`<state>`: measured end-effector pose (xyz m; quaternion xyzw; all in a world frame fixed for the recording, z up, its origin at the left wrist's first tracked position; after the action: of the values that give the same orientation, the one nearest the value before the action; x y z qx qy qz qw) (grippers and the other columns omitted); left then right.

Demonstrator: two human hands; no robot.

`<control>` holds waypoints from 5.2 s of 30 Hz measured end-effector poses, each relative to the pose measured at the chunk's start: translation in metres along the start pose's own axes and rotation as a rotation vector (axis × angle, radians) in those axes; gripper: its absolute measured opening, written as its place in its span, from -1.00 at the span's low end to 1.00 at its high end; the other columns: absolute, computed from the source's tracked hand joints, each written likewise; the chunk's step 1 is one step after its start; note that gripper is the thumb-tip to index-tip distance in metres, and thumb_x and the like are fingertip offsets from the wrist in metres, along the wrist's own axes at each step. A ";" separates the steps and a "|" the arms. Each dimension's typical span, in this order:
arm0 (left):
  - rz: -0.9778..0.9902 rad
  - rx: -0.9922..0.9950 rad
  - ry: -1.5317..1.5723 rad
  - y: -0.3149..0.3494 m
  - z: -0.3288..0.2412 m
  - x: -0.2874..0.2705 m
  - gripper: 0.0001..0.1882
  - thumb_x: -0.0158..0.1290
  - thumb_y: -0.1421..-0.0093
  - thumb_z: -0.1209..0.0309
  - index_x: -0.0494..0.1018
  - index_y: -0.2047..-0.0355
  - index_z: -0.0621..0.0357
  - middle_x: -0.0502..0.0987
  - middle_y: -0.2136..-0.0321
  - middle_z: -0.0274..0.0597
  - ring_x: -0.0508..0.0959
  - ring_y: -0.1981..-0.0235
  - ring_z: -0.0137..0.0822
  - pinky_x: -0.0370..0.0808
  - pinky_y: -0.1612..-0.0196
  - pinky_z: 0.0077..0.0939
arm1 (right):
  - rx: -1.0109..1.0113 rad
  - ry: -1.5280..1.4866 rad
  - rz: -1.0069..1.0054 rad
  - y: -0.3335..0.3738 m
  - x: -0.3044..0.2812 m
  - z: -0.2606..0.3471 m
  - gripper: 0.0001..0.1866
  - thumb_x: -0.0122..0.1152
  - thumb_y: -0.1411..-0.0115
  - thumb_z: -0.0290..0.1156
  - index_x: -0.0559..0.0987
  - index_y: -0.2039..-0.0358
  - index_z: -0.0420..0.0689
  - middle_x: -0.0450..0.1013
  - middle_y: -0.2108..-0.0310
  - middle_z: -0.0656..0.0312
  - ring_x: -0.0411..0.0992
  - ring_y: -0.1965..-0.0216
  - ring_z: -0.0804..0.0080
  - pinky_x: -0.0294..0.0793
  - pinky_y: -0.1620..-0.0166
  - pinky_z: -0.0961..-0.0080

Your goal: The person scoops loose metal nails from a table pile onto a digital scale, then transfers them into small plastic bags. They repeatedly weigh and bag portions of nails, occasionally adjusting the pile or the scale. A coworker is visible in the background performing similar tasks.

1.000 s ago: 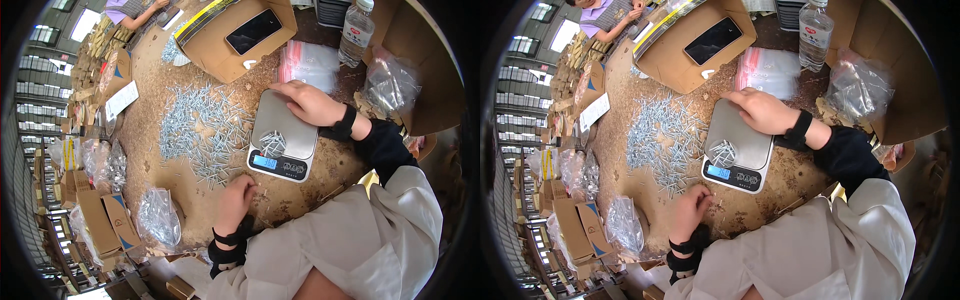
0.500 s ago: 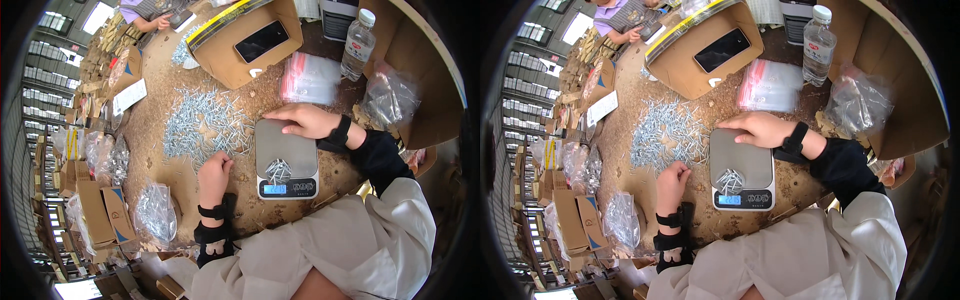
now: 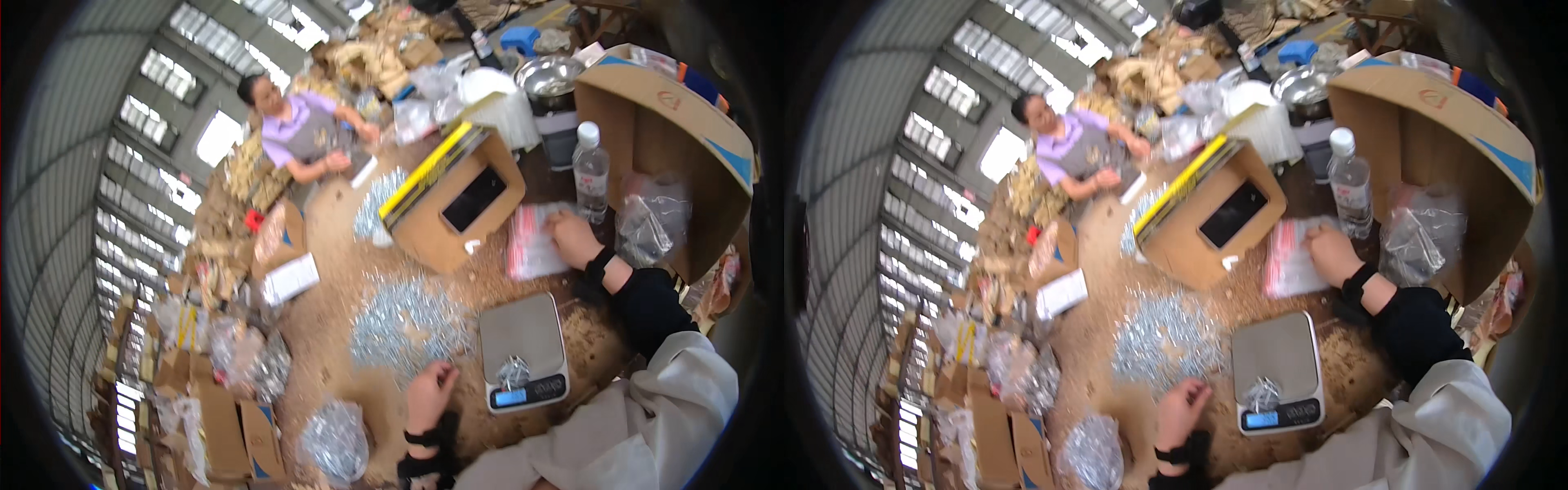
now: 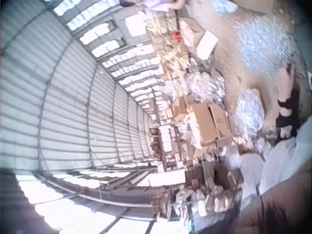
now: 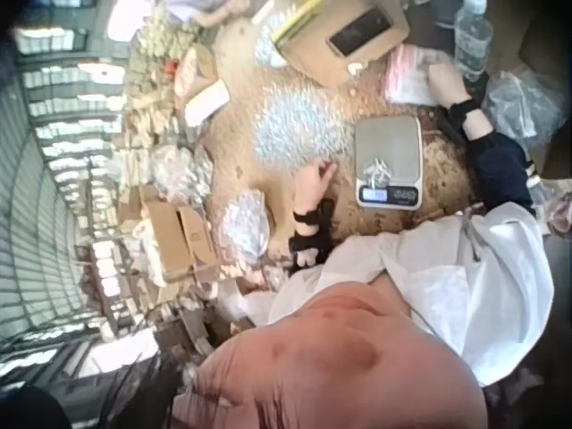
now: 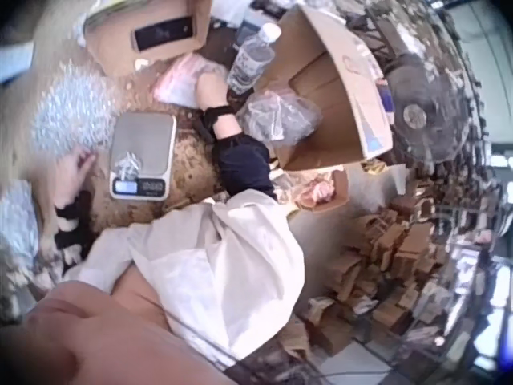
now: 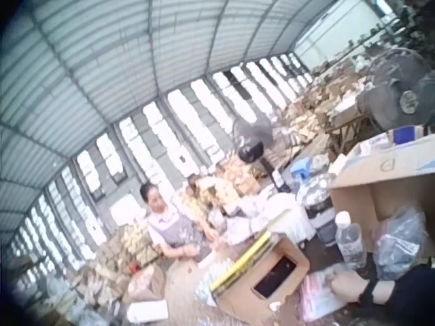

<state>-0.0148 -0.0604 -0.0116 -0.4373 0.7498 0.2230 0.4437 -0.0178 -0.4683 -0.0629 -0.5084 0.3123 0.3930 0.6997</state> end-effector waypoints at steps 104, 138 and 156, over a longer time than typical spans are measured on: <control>-0.182 0.405 0.192 -0.008 -0.079 0.019 -0.24 0.36 0.02 0.29 0.34 -0.21 0.01 0.56 -0.04 -0.29 0.47 -0.14 -0.22 -0.18 -0.40 0.11 | -0.358 -0.392 -0.205 0.005 -0.084 0.085 -0.90 0.21 -0.17 -0.56 0.51 0.47 -0.28 0.47 0.54 0.16 0.45 0.49 0.37 0.41 0.36 0.51; -0.143 0.487 0.219 0.010 -0.077 0.002 -0.40 0.20 -0.07 0.16 0.46 -0.13 0.08 0.56 -0.03 -0.13 0.44 -0.11 -0.04 0.16 -0.24 -0.01 | -0.279 -1.165 0.213 0.049 -0.107 0.142 -0.64 -0.11 -0.45 -0.29 0.51 0.41 -0.22 0.55 0.43 0.17 0.51 0.43 0.39 0.51 0.26 0.40; 0.290 0.865 0.428 0.064 -0.106 0.027 -0.87 0.20 -0.12 0.38 0.53 0.30 0.03 0.41 0.49 -0.38 0.49 0.49 -0.36 0.40 0.50 -0.46 | -1.089 -0.928 0.144 0.104 -0.108 0.186 -0.82 0.08 -0.24 -0.38 0.52 0.52 -0.03 0.38 0.62 0.37 0.32 0.65 0.53 0.62 0.19 0.35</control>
<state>-0.1259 -0.1162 0.0155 -0.1406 0.9007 -0.1437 0.3851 -0.1546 -0.2974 0.0328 -0.5438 -0.2250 0.7138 0.3796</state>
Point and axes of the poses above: each hand's wrist, its own y-axis away from the middle knuckle, its own x-axis out of the palm, z = x × y, the point moved 3 cm from there along -y, towards the middle knuckle
